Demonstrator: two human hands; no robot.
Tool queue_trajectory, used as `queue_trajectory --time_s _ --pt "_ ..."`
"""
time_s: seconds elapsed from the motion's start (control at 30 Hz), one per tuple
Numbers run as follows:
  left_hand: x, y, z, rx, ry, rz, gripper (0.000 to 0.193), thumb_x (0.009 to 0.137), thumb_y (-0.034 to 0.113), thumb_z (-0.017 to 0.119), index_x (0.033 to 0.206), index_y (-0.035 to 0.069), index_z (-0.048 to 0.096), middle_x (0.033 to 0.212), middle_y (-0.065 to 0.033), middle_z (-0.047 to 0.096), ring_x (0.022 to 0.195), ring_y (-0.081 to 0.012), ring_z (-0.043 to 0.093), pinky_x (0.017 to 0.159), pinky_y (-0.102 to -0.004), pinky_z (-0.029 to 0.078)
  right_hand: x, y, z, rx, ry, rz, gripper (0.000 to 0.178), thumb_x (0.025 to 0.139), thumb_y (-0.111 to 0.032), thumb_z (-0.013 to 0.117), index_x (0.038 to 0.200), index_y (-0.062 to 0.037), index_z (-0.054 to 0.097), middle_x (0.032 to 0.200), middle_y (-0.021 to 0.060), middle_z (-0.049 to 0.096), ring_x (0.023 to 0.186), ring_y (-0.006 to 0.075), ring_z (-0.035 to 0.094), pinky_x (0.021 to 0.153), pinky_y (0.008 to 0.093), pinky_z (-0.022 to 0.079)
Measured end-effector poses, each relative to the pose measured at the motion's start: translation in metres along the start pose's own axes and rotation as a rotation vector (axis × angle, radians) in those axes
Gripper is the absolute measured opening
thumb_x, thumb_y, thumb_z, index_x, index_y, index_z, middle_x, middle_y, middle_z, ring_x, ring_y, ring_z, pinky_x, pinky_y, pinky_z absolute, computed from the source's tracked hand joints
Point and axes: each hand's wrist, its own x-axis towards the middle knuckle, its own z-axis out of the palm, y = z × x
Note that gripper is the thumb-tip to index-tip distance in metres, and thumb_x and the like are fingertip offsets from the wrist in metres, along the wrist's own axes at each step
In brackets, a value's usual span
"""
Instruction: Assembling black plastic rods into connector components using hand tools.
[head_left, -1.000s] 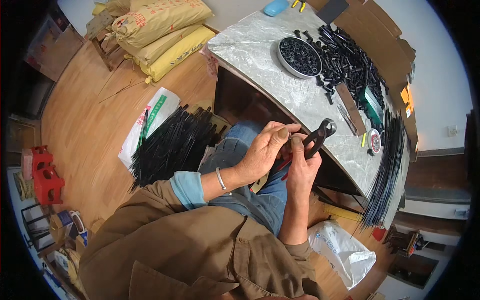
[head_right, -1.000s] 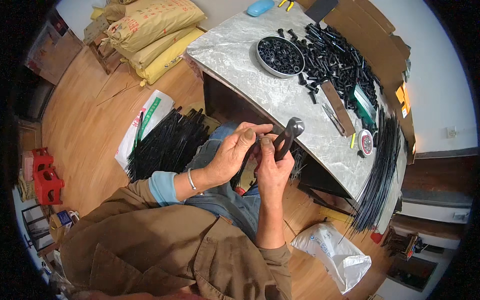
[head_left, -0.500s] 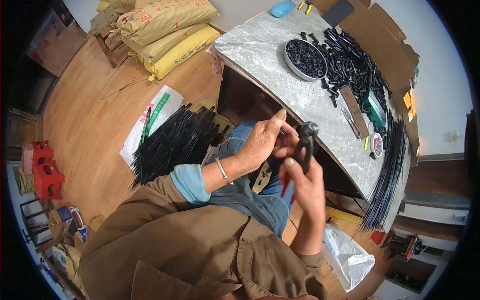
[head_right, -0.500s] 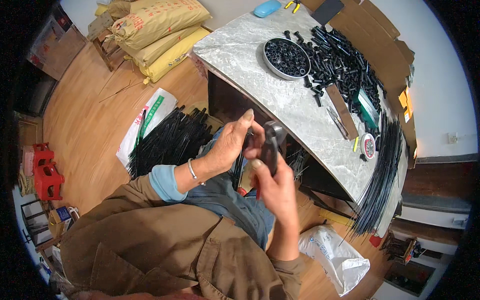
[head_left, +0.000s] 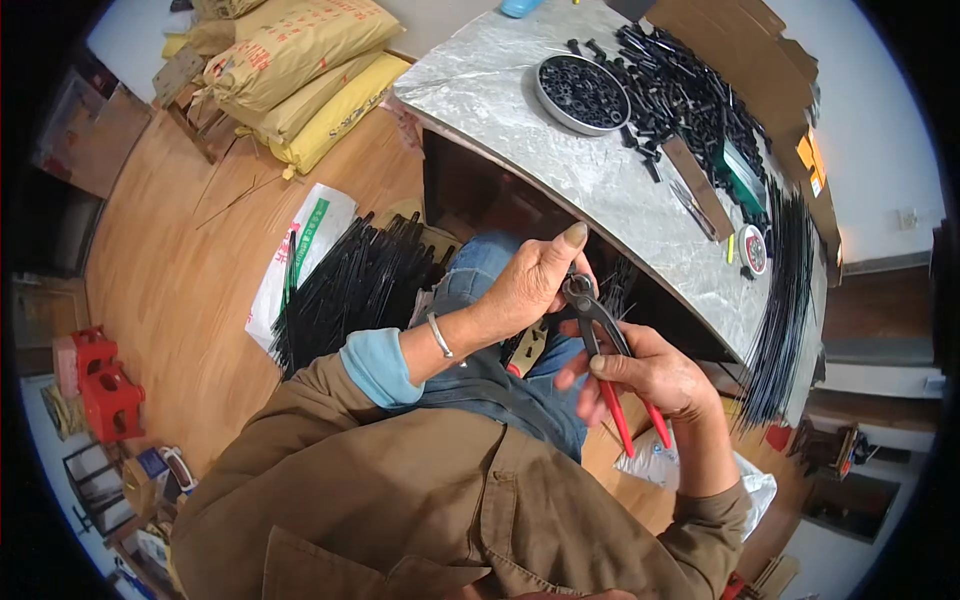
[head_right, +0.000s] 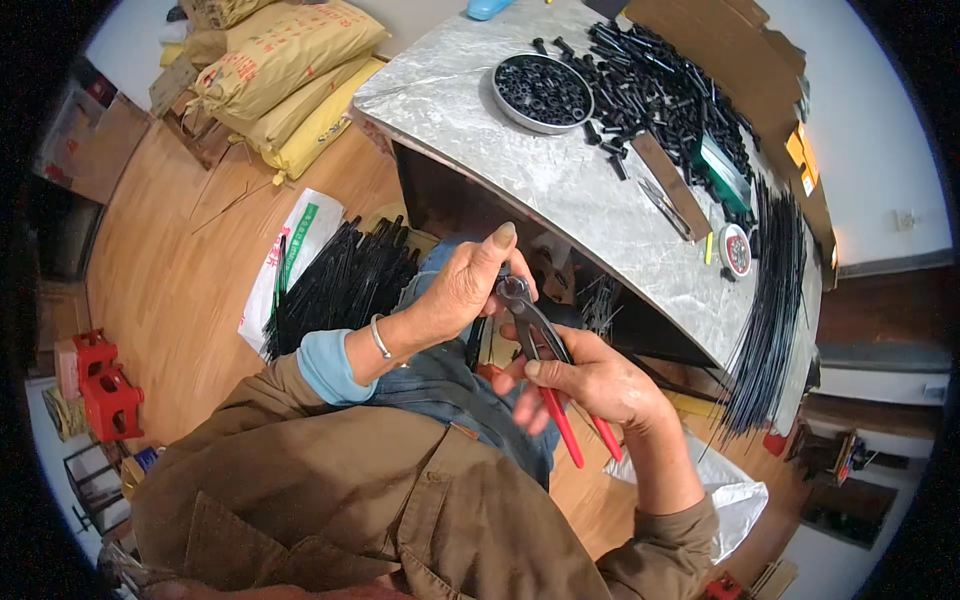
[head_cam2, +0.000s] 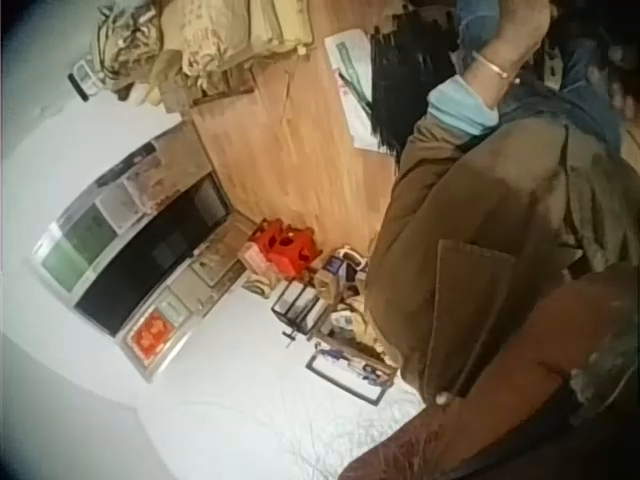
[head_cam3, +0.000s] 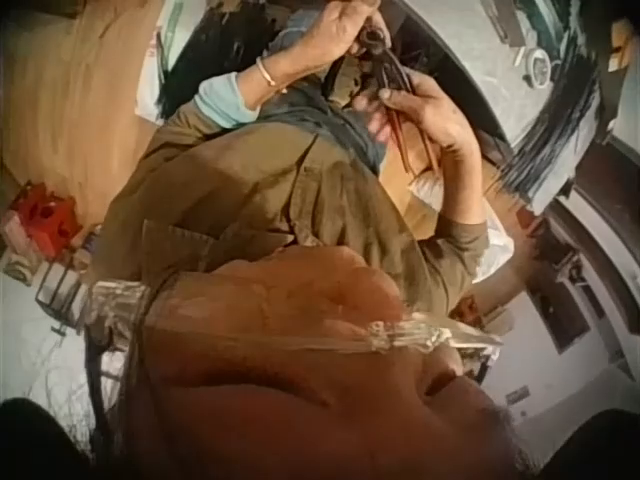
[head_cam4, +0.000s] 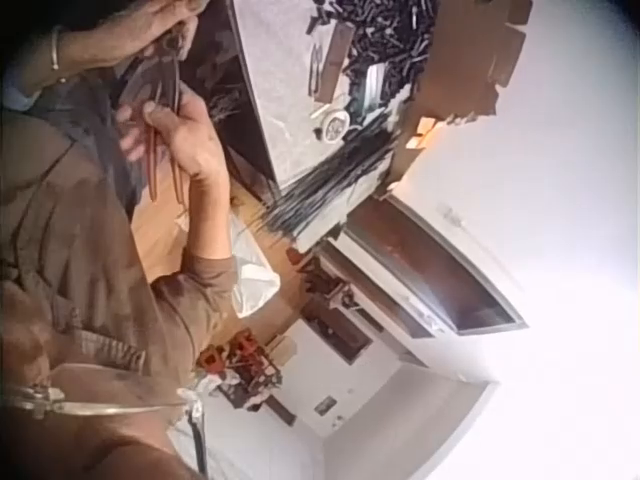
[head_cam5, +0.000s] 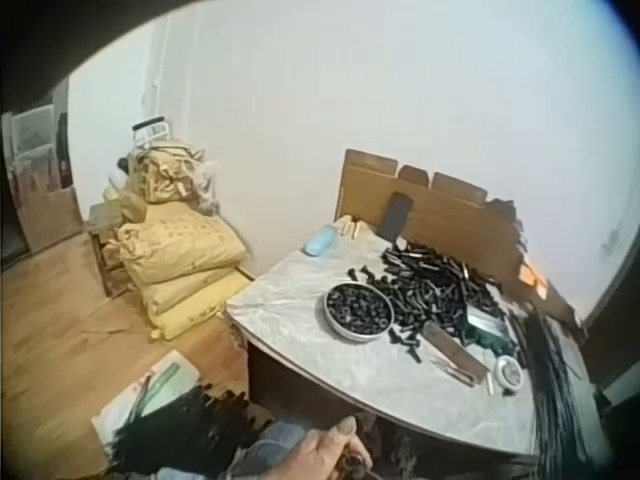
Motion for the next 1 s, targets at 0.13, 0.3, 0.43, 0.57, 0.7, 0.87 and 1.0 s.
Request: queue_trajectory --time_s 0.13,0.3,0.43,0.57,0.7,0.87,1.0 --pt "-0.003 -0.002 0.007 0.079 -0.028 0.006 0.078 0.093 0.066 0.025 0.068 0.003 0.062 0.056 0.0002 0.051 0.051 -0.0064 0.043 0.047 -0.0213 0.034 -0.011 -0.001 0.005 -0.098 0.055 0.076 0.023 0.096 -0.014 0.049 0.112 0.0023 0.050 0.066 0.0041 0.053 0.048 0.0139 0.052 0.047 0.0281 0.045" --pt "0.000 -0.008 0.013 0.066 0.048 0.086 0.073 0.094 0.063 0.032 0.065 0.001 0.058 0.050 0.0023 0.044 0.047 -0.0063 0.039 0.044 -0.0230 0.031 0.001 0.013 0.007 -0.468 0.244 -0.033 0.017 0.098 -0.016 0.048 0.087 -0.0041 0.042 0.062 0.0010 0.046 0.048 0.0107 0.050 0.044 0.0265 0.042" --pt "0.007 -0.005 0.013 0.076 -0.008 -0.005 0.075 0.094 0.063 0.027 0.065 0.002 0.060 0.053 -0.0002 0.047 0.047 -0.0073 0.040 0.047 -0.0230 0.033 0.003 0.021 -0.002 -0.346 0.208 -0.019 0.014 0.097 -0.014 0.048 0.102 -0.0010 0.048 0.067 0.0017 0.052 0.052 0.0108 0.052 0.048 0.0257 0.046" --pt "0.008 -0.010 0.014 -0.019 0.032 -0.025 0.073 0.094 0.064 0.030 0.066 0.002 0.056 0.049 0.0009 0.042 0.047 -0.0055 0.038 0.043 -0.0225 0.028 -0.006 0.020 -0.011 -0.408 0.124 -0.240 0.023 0.096 -0.016 0.051 0.113 -0.0001 0.048 0.073 0.0028 0.054 0.055 0.0114 0.054 0.049 0.0257 0.046" --pt "0.004 -0.004 0.020 -0.068 0.020 -0.034 0.072 0.094 0.063 0.032 0.065 0.002 0.056 0.050 0.0007 0.042 0.047 -0.0054 0.037 0.043 -0.0226 0.028 -0.019 -0.009 -0.003 -0.404 0.150 0.118 0.023 0.096 -0.015 0.051 0.114 -0.0004 0.047 0.068 0.0018 0.052 0.052 0.0091 0.051 0.048 0.0238 0.044" --pt "-0.001 -0.006 0.022 0.122 -0.008 0.037 0.071 0.095 0.062 0.028 0.070 0.003 0.058 0.058 -0.0005 0.048 0.049 -0.0068 0.040 0.047 -0.0230 0.032 -0.017 -0.005 0.004 -0.407 0.211 0.155 0.012 0.096 -0.014 0.051 0.102 -0.0035 0.048 0.067 -0.0005 0.048 0.053 0.0078 0.045 0.046 0.0249 0.039" --pt "0.006 -0.006 0.015 0.194 0.024 0.087 0.069 0.096 0.059 0.028 0.072 0.003 0.060 0.056 -0.0007 0.048 0.048 -0.0070 0.040 0.046 -0.0234 0.033 0.008 0.027 -0.010 -0.922 0.426 -0.282 0.014 0.091 -0.010 0.055 0.099 -0.0005 0.049 0.068 0.0142 0.054 0.059 0.0235 0.055 0.056 0.0382 0.044"
